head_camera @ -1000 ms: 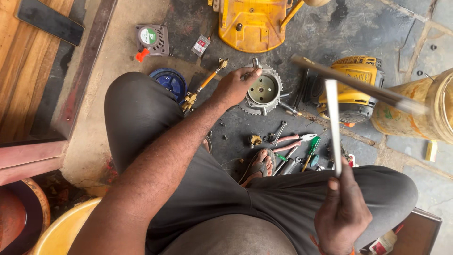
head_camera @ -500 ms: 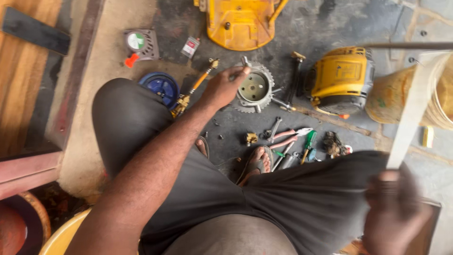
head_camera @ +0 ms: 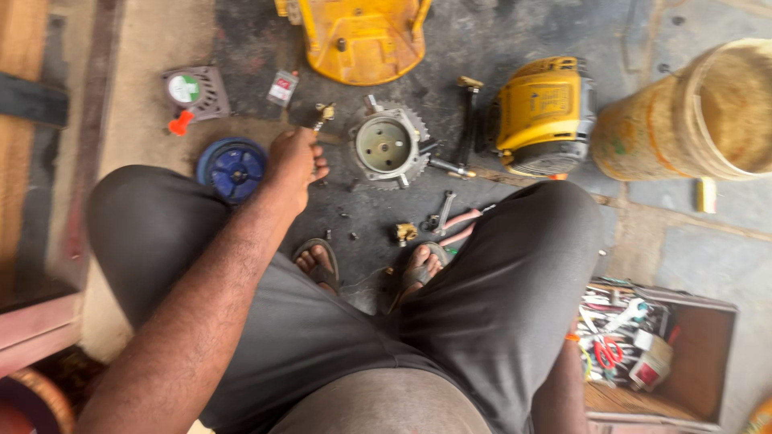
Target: The person sits cross-legged on the floor and uses a wrench to loosen and remove bolts from a metallic engine component. They rotate the part to access different sides and continue removing fasteners by hand.
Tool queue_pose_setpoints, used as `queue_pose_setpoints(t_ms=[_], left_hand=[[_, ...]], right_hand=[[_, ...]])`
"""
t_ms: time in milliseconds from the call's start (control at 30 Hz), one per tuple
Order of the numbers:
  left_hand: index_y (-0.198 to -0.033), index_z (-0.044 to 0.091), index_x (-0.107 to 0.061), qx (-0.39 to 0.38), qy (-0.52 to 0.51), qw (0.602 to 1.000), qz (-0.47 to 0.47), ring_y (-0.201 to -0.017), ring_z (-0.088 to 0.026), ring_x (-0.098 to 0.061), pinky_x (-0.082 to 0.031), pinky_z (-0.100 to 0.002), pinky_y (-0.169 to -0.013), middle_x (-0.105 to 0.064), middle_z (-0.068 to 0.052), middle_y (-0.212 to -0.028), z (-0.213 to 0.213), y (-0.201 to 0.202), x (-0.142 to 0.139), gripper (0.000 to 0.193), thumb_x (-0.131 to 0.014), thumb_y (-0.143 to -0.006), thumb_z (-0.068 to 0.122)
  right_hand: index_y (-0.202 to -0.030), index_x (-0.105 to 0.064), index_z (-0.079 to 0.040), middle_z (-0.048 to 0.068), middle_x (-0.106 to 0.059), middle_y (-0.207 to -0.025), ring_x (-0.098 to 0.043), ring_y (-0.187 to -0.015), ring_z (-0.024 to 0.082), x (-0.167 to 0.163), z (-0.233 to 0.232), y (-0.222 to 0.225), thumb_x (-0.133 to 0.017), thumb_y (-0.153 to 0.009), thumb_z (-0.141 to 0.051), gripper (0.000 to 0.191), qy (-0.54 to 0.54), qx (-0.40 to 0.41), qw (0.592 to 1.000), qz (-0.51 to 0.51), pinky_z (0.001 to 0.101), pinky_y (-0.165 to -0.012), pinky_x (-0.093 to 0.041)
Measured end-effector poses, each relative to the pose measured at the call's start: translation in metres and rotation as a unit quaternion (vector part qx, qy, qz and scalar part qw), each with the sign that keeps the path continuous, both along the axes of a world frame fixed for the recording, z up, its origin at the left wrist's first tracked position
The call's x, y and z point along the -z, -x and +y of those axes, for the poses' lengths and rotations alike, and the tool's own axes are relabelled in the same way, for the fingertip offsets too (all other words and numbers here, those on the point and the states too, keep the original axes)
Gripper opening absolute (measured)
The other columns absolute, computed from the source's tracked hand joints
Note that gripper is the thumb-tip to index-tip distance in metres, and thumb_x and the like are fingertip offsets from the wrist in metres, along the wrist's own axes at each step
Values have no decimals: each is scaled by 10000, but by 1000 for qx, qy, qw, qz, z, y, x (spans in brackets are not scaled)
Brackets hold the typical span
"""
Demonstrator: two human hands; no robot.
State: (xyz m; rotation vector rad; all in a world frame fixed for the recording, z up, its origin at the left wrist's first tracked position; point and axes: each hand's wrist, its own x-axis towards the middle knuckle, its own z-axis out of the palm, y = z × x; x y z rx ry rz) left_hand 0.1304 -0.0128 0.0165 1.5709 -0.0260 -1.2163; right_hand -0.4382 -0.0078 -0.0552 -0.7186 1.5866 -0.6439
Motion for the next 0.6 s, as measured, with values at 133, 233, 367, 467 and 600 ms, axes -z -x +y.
queue_pose_setpoints(t_ms=[133, 233, 367, 467, 600], left_hand=[[-1150, 35, -664, 7, -3, 995, 101, -780, -200, -637, -629, -359, -736, -599, -80, -950, 5, -7, -8, 286, -594, -873, 53], [-1136, -12, -673, 6, 5, 990, 142, -828, -208, -651, -649, -368, -807, -603, -108, -993, 15, 2, -14, 290, -575, -864, 11], [-1093, -65, -627, 9, 36, 980, 196, -870, -208, -673, -670, -404, -877, -631, -121, -1012, 37, 31, -25, 235, -566, -866, -73], [-1086, -58, -642, 55, 44, 976, 206, -885, -231, -712, -664, -397, -879, -685, -134, -1012, 61, 57, -36, 197, -600, -893, -55], [-1107, 0, -682, 147, 37, 975, 161, -885, -216, -733, -656, -362, -835, -742, -128, -995, 72, 80, -50, 187, -615, -946, 67]], right_hand=[[-1339, -621, 51, 248, -639, -1330, -650, -1112, 311, -15, 48, -57, -583, -1048, -286, 447, -22, -93, 994, 50, 389, -919, -566], [-1320, -627, 44, 233, -638, -1314, -639, -1110, 296, -30, 58, -83, -570, -1069, -308, 435, -41, -126, 990, 55, 385, -930, -553], [-1294, -634, 35, 213, -638, -1293, -625, -1107, 276, -30, 54, -92, -554, -1098, -336, 427, -47, -149, 986, 57, 379, -944, -535], [-1275, -640, 28, 198, -637, -1278, -615, -1105, 261, -23, 51, -90, -542, -1120, -357, 427, -42, -152, 986, 64, 375, -955, -521], [-1249, -648, 19, 178, -637, -1257, -601, -1102, 241, -51, 22, -73, -526, -1149, -386, 434, -2, -108, 987, 119, 370, -969, -503]])
